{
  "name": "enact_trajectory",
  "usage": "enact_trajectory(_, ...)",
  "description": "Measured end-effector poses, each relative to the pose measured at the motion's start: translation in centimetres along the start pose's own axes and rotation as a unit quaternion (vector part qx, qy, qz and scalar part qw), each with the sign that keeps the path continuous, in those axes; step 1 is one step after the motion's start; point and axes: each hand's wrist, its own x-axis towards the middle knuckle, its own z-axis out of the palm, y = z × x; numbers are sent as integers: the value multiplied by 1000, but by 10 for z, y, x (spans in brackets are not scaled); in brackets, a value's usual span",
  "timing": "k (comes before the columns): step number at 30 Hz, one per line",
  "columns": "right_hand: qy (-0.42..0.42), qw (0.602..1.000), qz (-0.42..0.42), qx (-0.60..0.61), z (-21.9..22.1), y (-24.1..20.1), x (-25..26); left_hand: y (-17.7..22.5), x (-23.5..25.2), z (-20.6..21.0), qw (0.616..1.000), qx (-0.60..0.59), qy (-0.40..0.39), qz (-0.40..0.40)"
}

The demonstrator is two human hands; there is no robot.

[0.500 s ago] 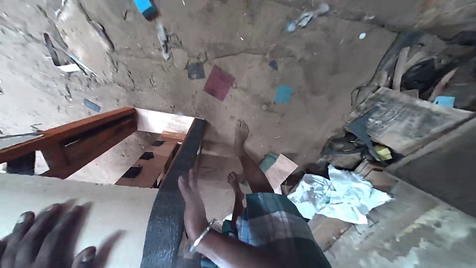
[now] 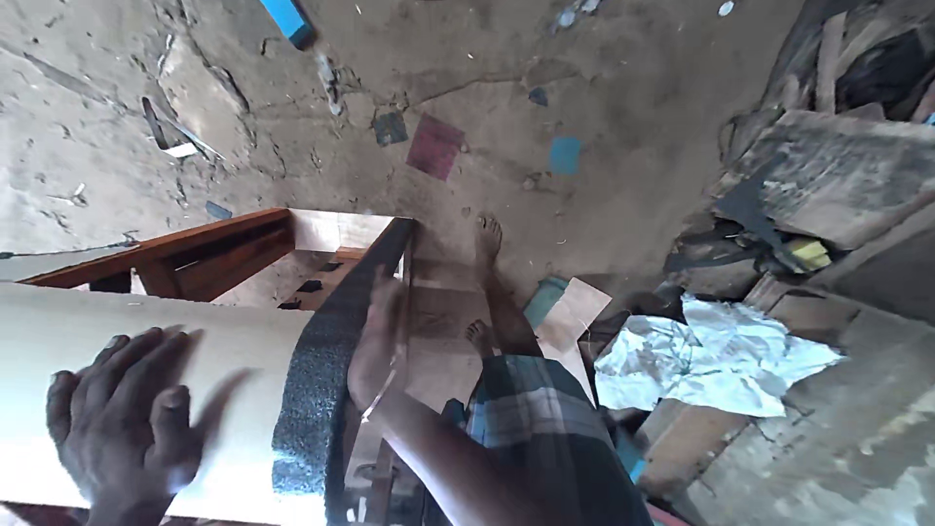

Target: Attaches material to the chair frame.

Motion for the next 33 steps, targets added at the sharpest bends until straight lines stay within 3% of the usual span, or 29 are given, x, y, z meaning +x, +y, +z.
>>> enact_trajectory(3,-114,993,20,4,-24,6,-6,0,-1,-2,1000,3,-6,4)
enact_trajectory(6,-39,998,38,20,-21,7,-26,4,6,2,1000,4,3,-1)
enact_trajectory(9,-78,990,-69,-95,-1,23,-56,7,1,-1,1000,3,-6,-19)
enact_trajectory(11,-190,928,-127,-296,-16,14,-37,6,3,-1,1000,8,-4,-24)
enact_trajectory(13,-300,789,-131,-519,-24,-13,-4,6,5,3,1000,4,2,-28)
enact_trajectory(15,-397,685,-61,-608,-7,-26,33,7,5,4,999,1,-4,-38)
enact_trajectory(17,-433,654,-39,-620,14,-24,55,13,7,6,999,-2,-9,-53)
enact_trajectory(18,-431,638,-68,-634,22,-30,46,15,9,6,998,0,-1,-61)
enact_trajectory(22,-330,564,-349,-672,6,-17,-66,9,7,7,997,-5,2,-80)
enact_trajectory(25,-320,472,-466,-677,4,16,-102,6,12,11,996,-40,26,-69)
enact_trajectory(28,-356,403,-484,-690,9,32,-117,9,14,14,995,-50,43,-70)
enact_trajectory(31,-383,392,-520,-656,14,28,-121,10,17,8,987,-106,76,-93)
enact_trajectory(33,-429,365,-421,-711,31,-16,-175,17,8,-6,956,-226,119,-144)
